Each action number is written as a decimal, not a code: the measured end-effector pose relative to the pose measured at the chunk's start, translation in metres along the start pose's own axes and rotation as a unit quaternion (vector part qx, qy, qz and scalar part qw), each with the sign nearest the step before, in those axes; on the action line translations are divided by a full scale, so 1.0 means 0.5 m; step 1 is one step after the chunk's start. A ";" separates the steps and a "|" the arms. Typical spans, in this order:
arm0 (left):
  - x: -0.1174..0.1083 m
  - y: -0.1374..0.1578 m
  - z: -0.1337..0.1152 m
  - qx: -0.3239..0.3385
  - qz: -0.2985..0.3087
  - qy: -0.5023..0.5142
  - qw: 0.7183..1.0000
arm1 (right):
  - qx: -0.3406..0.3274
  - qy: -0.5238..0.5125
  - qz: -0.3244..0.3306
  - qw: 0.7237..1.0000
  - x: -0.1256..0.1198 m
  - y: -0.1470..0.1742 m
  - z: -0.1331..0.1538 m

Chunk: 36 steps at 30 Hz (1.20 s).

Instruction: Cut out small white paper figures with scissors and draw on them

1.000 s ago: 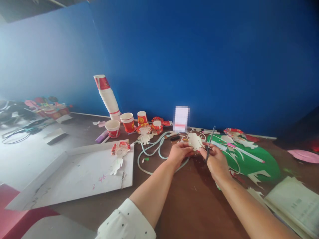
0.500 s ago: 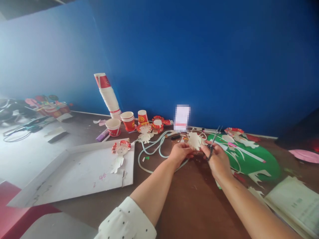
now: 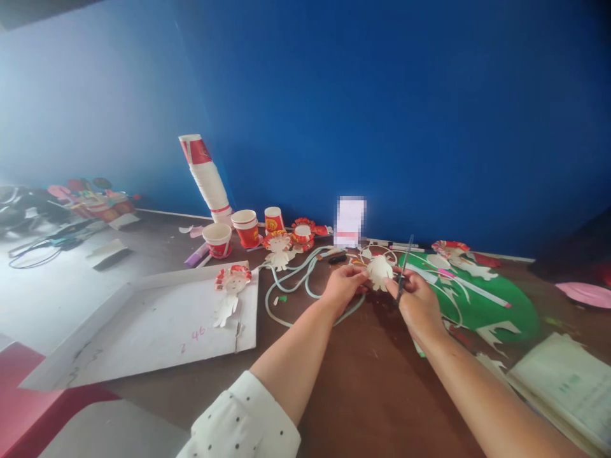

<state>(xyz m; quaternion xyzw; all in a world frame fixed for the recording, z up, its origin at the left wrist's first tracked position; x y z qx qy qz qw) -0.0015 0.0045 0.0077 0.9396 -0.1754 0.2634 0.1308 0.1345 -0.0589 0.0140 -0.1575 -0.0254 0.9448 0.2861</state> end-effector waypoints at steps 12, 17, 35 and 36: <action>-0.002 0.001 -0.008 -0.017 -0.019 -0.011 1.000 | -0.009 0.025 -0.003 1.000 0.002 0.003 0.001; -0.002 0.000 -0.008 -0.006 -0.030 -0.015 0.999 | -0.019 0.027 0.006 0.999 0.005 0.005 0.001; -0.008 0.000 -0.014 -0.009 -0.001 -0.042 0.999 | -0.055 0.124 -0.013 0.991 -0.001 0.008 0.013; -0.007 0.001 -0.014 -0.013 0.000 -0.038 0.999 | -0.057 0.125 -0.013 0.990 -0.001 0.008 0.013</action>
Point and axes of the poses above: each hand's wrist, its own y-axis away from the middle knuckle, its own x-axis out of the palm, z = x × y, the point moved 2 cm from there along -y, towards the middle knuckle, and after that the axes turned 9 degrees about y, right-handed, at the moved point
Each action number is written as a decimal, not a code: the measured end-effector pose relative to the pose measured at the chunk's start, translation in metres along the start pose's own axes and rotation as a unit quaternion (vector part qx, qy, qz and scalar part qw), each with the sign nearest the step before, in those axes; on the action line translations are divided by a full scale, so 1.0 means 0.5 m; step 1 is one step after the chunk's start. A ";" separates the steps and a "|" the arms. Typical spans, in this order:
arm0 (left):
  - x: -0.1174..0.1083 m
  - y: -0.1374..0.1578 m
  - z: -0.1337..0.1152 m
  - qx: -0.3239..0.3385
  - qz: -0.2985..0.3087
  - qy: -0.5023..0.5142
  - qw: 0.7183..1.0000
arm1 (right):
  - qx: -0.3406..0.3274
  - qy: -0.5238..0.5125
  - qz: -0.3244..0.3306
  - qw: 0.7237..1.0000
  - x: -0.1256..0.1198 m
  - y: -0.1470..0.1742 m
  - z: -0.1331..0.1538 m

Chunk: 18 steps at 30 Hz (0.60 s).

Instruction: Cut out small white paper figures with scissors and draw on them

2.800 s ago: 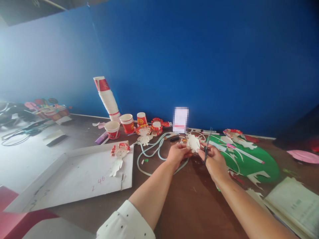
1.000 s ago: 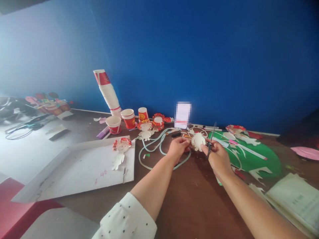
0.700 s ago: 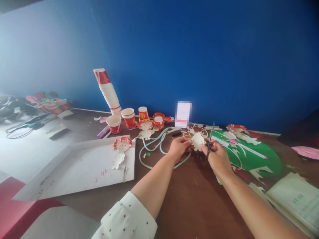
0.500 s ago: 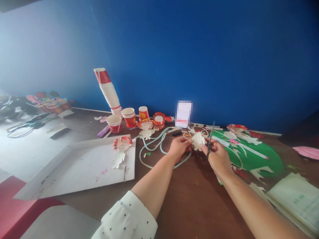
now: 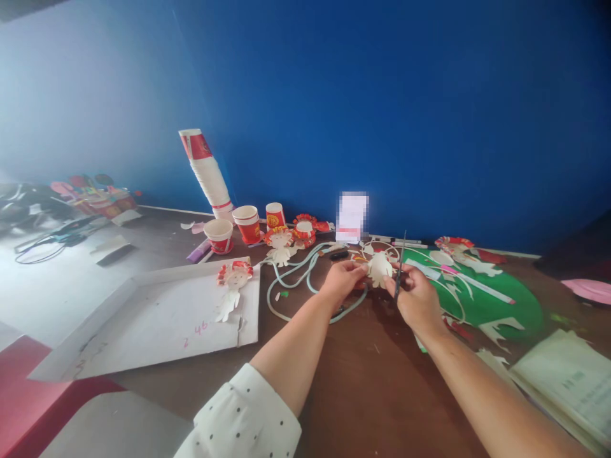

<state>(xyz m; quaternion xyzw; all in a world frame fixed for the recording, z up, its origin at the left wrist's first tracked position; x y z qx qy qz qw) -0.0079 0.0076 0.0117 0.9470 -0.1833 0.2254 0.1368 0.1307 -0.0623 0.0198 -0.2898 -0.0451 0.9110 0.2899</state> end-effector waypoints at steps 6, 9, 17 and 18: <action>-0.004 -0.002 0.000 0.008 0.003 -0.013 1.000 | -0.001 0.004 0.005 1.000 0.003 0.001 -0.003; -0.004 -0.002 0.002 0.015 0.014 -0.041 0.999 | -0.008 -0.024 0.026 0.999 0.008 0.001 -0.006; -0.007 -0.002 0.000 0.012 -0.032 0.016 0.999 | 0.046 -0.096 0.073 0.992 0.007 -0.003 -0.011; -0.008 -0.002 -0.001 0.015 -0.035 0.021 0.999 | 0.049 -0.100 0.070 0.991 0.005 -0.005 -0.013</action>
Point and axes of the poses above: each hand's wrist, its own y-axis away from the middle knuckle, its own x-axis out of the palm, z = x × y, the point moved 2 cm from there along -y, towards the middle knuckle, and after that the axes turned 9 degrees about y, right-handed, at the moved point
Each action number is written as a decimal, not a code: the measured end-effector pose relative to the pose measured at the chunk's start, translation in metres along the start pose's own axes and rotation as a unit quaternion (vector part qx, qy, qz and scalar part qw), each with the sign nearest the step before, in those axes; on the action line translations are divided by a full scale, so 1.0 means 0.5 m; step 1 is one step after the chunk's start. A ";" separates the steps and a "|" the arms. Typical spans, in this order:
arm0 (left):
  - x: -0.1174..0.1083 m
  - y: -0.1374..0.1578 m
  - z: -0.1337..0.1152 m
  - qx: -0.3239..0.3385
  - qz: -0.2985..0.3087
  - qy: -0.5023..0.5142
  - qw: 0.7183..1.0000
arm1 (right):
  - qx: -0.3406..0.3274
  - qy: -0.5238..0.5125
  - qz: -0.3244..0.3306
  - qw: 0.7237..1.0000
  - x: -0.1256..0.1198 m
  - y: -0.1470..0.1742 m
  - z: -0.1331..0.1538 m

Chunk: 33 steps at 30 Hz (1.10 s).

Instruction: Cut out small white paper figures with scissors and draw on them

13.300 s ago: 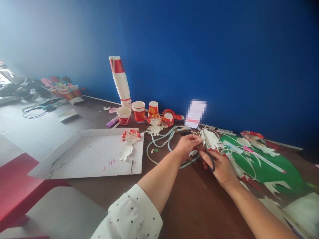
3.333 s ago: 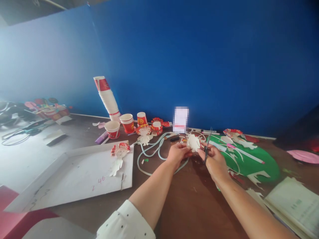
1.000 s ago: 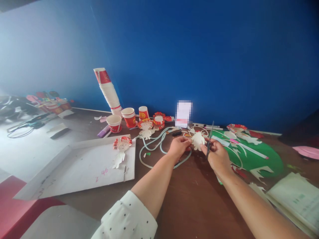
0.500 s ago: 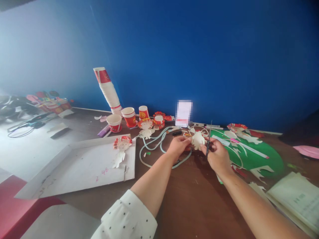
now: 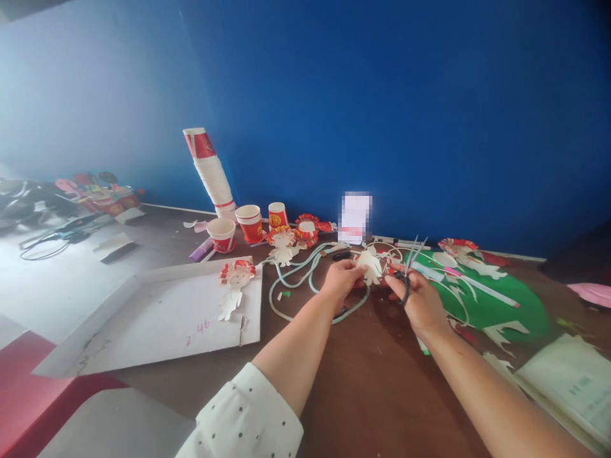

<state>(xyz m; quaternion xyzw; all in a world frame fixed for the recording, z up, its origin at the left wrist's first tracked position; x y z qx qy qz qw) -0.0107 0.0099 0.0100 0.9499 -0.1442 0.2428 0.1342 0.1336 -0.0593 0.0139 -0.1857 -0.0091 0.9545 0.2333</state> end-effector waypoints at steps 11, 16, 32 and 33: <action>0.003 0.004 -0.002 0.003 -0.003 -0.026 1.000 | -0.003 -0.010 -0.005 1.000 0.001 0.000 -0.008; 0.008 0.009 -0.007 0.006 -0.007 -0.055 0.998 | -0.005 -0.014 -0.003 1.000 0.003 0.006 0.008; 0.011 0.011 -0.006 -0.034 0.019 -0.031 0.999 | -0.020 0.004 -0.020 1.000 0.003 0.005 0.003; 0.011 0.008 -0.004 -0.034 0.024 -0.020 0.999 | -0.020 0.008 -0.028 0.999 0.002 0.004 0.003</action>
Point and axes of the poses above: each hand's wrist, its own y-axis away from the middle knuckle, its own x-axis out of the palm, z = x × y, the point moved 2 cm from there along -y, towards the middle knuckle, and after that the axes turned 9 degrees about y, right-handed, at the moved point
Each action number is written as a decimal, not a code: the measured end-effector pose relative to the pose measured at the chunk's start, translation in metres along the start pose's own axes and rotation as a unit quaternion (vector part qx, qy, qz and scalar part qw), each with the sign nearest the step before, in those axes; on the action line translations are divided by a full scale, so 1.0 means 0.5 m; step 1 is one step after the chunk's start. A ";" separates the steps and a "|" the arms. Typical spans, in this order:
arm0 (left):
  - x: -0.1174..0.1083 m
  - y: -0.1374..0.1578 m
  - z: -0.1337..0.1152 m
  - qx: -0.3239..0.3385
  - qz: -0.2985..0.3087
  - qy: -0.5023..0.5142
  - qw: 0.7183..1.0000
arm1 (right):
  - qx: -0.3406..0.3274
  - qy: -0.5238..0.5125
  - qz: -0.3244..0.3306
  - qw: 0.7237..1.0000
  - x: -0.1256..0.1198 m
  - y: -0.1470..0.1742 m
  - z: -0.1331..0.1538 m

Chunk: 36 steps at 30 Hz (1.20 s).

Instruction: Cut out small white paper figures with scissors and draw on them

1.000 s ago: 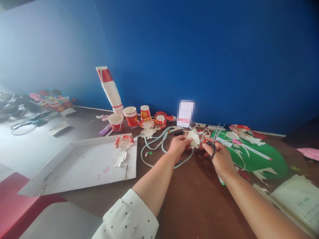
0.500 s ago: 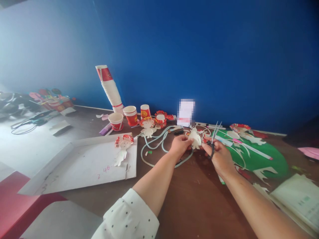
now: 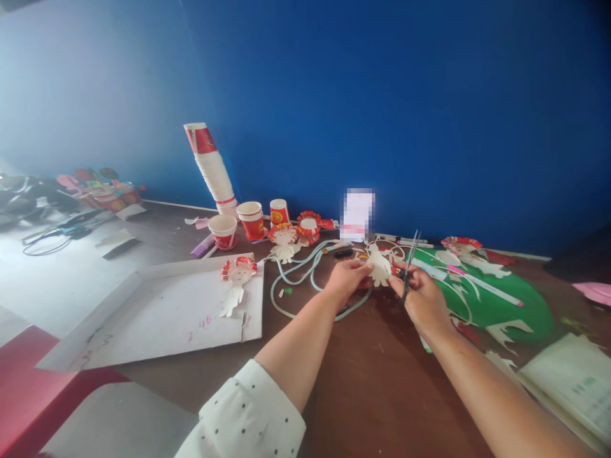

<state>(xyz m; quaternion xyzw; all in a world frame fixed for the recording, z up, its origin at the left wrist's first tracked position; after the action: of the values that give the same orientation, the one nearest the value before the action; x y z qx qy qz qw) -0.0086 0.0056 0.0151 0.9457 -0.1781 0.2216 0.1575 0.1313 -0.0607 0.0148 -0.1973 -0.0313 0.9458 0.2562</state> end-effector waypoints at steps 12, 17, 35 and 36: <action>-0.008 -0.007 0.003 -0.001 0.010 0.011 1.000 | -0.001 0.034 -0.049 0.998 -0.007 0.004 0.013; -0.009 -0.007 0.002 0.005 0.020 0.032 0.999 | -0.002 0.037 -0.071 0.997 -0.010 0.002 0.013; -0.019 -0.015 -0.004 0.049 0.014 0.158 0.986 | -0.049 0.032 -0.006 0.998 0.000 0.019 0.029; -0.020 -0.016 -0.005 0.053 0.012 0.160 0.986 | -0.044 0.031 0.027 0.998 0.005 0.024 0.034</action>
<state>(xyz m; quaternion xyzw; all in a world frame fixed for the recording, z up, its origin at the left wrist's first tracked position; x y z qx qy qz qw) -0.0145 0.0161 0.0107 0.9027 -0.1500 0.3811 0.1314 0.1172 -0.0691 0.0276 -0.2387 -0.0596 0.9434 0.2227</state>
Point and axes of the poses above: each hand's wrist, its own y-axis away from the middle knuckle, its own x-axis out of the palm, z = x × y, the point moved 2 cm from there along -y, towards the middle knuckle, and after that the axes turned 9 degrees about y, right-handed, at the moved point
